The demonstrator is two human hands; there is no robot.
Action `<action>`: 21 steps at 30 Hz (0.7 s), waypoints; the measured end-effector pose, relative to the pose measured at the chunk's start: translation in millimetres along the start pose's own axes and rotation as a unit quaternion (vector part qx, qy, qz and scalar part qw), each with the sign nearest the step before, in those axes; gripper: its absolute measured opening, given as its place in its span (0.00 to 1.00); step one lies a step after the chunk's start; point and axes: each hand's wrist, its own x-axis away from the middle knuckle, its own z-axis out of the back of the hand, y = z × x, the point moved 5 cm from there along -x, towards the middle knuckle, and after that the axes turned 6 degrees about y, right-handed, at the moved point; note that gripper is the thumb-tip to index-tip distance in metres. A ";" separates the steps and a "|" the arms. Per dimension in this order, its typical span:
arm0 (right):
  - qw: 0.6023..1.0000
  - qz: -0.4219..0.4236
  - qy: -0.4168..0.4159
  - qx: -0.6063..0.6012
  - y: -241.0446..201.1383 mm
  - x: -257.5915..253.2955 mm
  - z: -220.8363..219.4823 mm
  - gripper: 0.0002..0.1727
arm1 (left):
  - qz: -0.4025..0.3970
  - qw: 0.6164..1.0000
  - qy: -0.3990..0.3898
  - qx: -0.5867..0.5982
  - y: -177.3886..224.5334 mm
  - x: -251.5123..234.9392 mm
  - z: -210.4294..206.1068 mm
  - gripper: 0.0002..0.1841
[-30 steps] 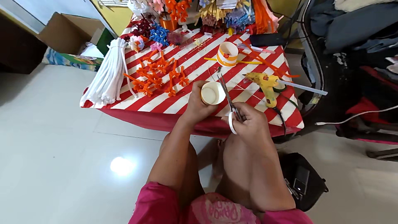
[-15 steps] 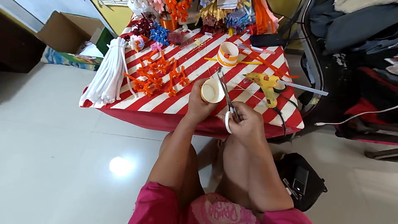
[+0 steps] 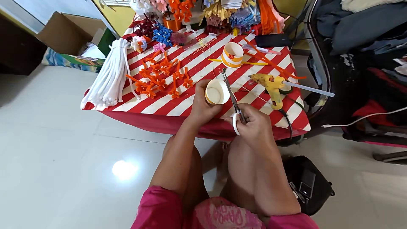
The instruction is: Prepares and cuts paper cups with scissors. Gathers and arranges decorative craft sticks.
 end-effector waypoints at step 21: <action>0.989 -0.099 0.049 -0.101 16.8 -7.3 2.8 0.20 | 0.190 0.944 -0.047 0.264 -7.4 6.2 -1.3 0.37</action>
